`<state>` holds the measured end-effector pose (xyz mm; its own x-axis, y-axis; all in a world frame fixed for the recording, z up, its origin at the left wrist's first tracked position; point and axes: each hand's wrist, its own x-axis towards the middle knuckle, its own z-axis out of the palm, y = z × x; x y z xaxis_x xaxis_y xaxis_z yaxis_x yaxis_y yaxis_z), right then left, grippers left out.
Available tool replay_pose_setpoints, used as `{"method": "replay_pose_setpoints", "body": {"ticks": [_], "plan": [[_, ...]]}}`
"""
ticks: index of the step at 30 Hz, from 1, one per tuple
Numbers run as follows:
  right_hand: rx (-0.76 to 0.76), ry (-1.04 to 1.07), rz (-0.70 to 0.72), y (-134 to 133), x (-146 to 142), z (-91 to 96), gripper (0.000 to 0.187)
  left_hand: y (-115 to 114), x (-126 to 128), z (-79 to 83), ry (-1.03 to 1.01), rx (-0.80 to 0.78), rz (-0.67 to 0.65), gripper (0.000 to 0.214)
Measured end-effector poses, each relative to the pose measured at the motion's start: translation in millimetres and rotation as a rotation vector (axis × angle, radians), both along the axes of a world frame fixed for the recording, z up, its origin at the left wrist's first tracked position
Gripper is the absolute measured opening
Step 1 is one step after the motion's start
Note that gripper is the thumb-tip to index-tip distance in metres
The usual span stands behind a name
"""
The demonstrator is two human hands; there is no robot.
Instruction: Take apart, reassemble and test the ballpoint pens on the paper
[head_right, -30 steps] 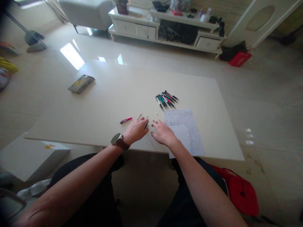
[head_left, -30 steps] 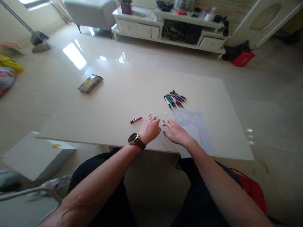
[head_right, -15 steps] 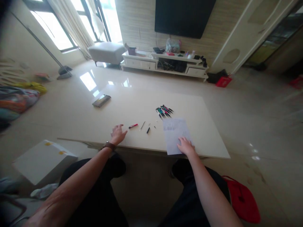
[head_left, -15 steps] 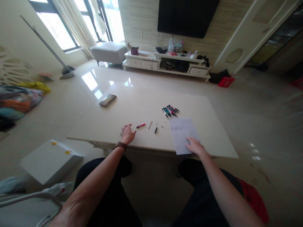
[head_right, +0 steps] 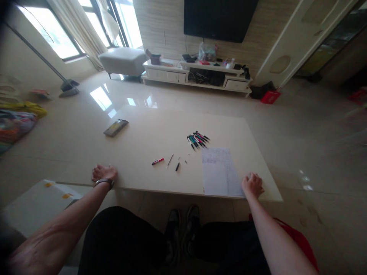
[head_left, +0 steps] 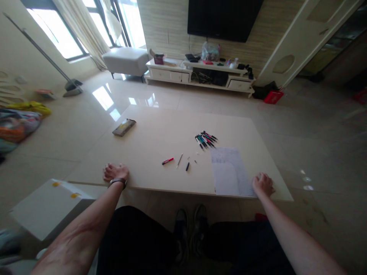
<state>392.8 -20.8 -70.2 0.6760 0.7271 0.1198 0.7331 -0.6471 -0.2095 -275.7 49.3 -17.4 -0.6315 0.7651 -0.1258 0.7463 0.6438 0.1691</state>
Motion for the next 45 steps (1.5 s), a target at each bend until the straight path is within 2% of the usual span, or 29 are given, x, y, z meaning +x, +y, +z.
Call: {"method": "replay_pose_setpoints", "body": {"ticks": [3, 4, 8, 13, 17, 32, 45], "plan": [[0.04, -0.084, -0.031, -1.1, -7.0, -6.1, 0.053, 7.5, 2.2, -19.3, 0.083, 0.054, 0.178, 0.059], [0.04, -0.094, -0.035, -1.4, -10.0, -6.0, 0.053, 8.3, 2.4, -24.1, 0.096, 0.065, 0.199, 0.06], [0.035, -0.079, -0.051, -1.1, -14.0, -3.1, 0.05, 9.2, -1.1, -34.1, 0.111, 0.111, 0.216, 0.061], [0.088, -0.087, -0.052, 1.8, -6.1, -11.2, 0.045, 15.7, -7.6, -48.0, 0.15, 0.272, 0.289, 0.062], [0.106, -0.112, -0.05, 2.6, -3.7, -15.7, 0.043, 18.9, -11.7, -58.0, 0.165, 0.285, 0.291, 0.065], [0.082, -0.117, -0.046, 2.7, -5.9, -14.4, 0.043, 20.2, -14.7, -64.2, 0.2, 0.328, 0.276, 0.059], [0.097, -0.142, -0.041, 2.7, -2.7, -17.1, 0.044, 20.5, -11.8, -58.3, 0.172, 0.307, 0.284, 0.06]]}}
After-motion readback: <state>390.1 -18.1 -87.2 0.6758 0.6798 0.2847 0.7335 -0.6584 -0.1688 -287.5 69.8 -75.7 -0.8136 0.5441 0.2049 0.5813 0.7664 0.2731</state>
